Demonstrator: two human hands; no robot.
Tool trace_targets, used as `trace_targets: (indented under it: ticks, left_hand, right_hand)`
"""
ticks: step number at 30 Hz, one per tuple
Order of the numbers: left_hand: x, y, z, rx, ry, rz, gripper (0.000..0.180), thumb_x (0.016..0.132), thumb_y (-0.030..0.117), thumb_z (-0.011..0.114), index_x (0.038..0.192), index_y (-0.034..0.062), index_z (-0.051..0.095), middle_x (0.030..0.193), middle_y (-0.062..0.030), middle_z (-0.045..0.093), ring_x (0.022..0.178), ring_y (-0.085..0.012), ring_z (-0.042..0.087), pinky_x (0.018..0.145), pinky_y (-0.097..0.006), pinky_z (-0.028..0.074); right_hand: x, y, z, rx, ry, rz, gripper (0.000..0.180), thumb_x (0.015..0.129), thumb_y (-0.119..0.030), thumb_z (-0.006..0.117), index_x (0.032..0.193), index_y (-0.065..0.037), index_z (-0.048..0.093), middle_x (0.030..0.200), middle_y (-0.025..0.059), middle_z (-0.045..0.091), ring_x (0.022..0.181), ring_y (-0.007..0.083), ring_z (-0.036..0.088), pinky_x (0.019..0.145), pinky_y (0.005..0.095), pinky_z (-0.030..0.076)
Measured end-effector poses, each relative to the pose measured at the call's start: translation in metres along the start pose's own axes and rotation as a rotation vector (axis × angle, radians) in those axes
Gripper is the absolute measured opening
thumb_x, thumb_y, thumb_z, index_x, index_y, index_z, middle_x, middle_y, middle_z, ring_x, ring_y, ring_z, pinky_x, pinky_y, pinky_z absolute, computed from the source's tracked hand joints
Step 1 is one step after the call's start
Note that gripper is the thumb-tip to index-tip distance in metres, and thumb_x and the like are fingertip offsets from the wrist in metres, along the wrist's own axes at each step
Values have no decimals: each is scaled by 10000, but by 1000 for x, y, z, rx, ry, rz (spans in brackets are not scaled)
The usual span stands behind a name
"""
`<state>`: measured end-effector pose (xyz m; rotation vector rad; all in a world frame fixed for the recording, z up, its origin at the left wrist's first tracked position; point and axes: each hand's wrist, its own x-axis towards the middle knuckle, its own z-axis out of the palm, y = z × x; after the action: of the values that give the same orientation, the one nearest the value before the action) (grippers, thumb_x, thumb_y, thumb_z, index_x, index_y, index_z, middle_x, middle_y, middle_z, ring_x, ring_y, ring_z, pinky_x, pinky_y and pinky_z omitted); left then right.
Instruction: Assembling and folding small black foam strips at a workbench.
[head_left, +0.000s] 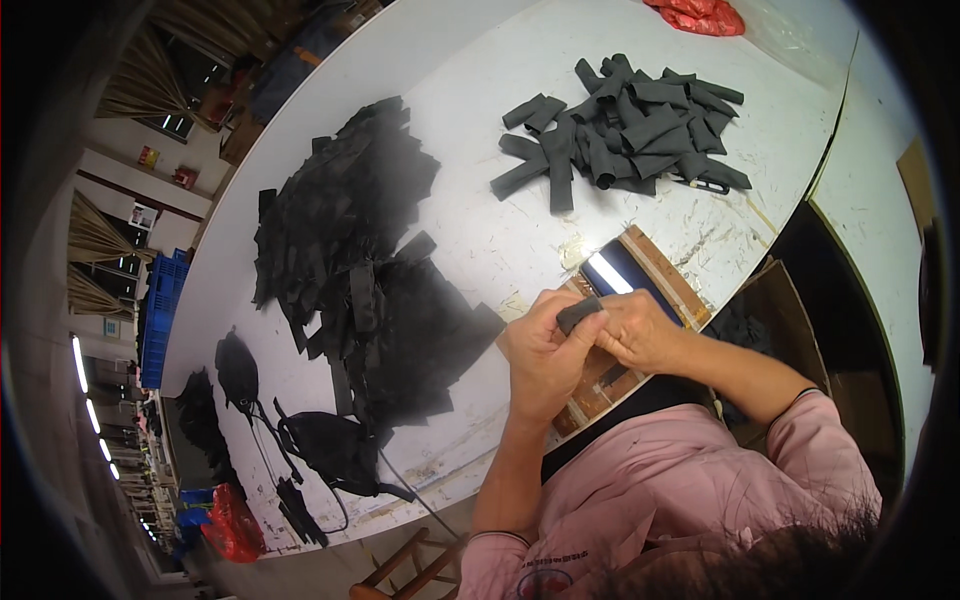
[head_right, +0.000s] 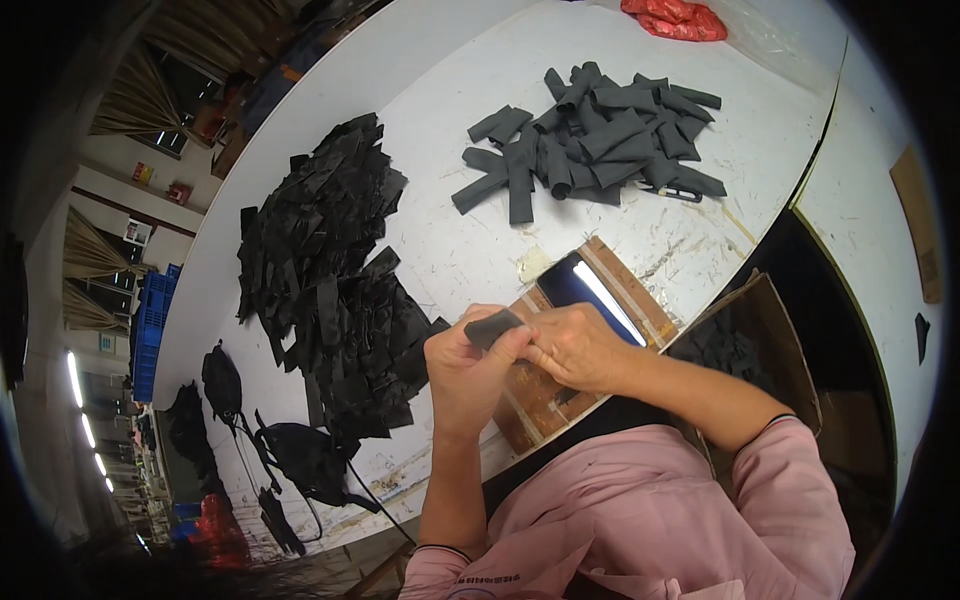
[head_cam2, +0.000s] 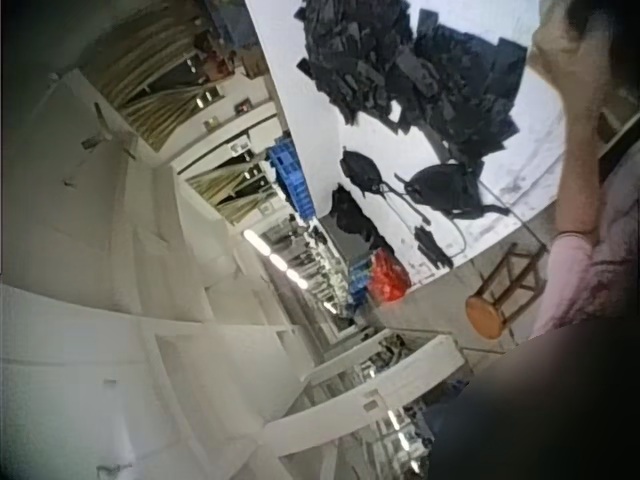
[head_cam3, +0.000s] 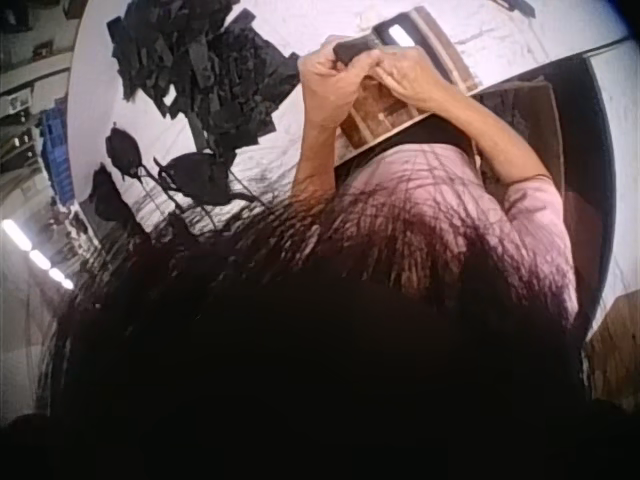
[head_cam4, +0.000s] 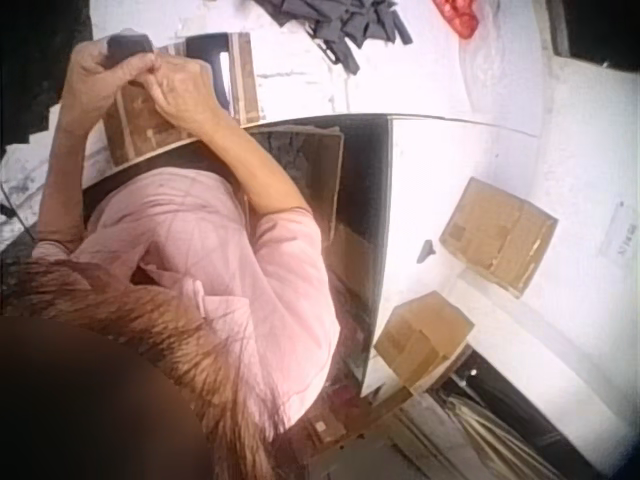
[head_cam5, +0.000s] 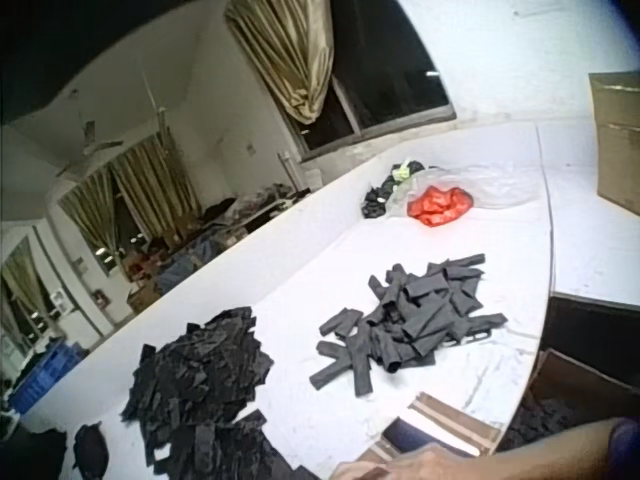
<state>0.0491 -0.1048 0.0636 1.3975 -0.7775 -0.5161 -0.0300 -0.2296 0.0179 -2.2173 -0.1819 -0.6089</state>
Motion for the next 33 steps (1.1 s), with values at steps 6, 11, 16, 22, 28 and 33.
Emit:
trace_targets:
  ticks: [6, 11, 16, 22, 28, 33]
  left_hand:
    - [-2, 7, 4, 373, 18, 46, 65, 746, -59, 635, 809, -61, 622, 809, -75, 623, 757, -100, 566, 679, -235, 456]
    - [-4, 0, 4, 243, 29, 163, 91, 741, -53, 638, 830, -53, 618, 848, -85, 637, 779, -129, 581, 712, -243, 455]
    - [-4, -2, 2, 284, -1, 125, 120, 756, -76, 618, 873, -49, 617, 871, -92, 642, 814, -139, 596, 752, -260, 469]
    - [-11, 3, 18, -30, 167, 132, 163, 814, -38, 596, 977, -45, 598, 888, -109, 632, 833, -145, 598, 761, -250, 473]
    - [-10, 5, 11, -18, 158, 223, 111, 834, 30, 627, 917, -43, 621, 866, -92, 617, 772, -122, 575, 702, -227, 465]
    - [-5, 8, 2, 253, 108, 209, 89, 832, 36, 628, 873, -43, 630, 820, -90, 613, 740, -121, 564, 679, -225, 457]
  right_hand:
    - [-5, 12, 1, 37, -4, -21, 192, 853, -166, 555, 749, -8, 522, 656, 128, 528, 614, 327, 543, 544, 394, 440]
    - [-4, 11, -4, 16, -40, -48, 197, 862, -169, 550, 755, -7, 514, 646, 133, 518, 610, 341, 532, 556, 396, 435]
    - [-7, 16, -2, 15, -9, -32, 232, 863, -204, 558, 738, -16, 505, 638, 134, 514, 624, 338, 541, 567, 396, 433]
    - [-5, 15, 0, -11, -1, -23, 203, 847, -230, 580, 815, -30, 568, 650, 126, 534, 644, 326, 551, 591, 400, 444]
    - [-4, 8, -17, -153, -60, -33, 133, 830, -186, 589, 842, -53, 592, 659, 110, 556, 661, 306, 562, 596, 401, 447]
    - [-2, 10, -7, -28, -41, 22, 170, 841, -232, 586, 820, -63, 595, 640, 114, 550, 638, 307, 563, 580, 400, 445]
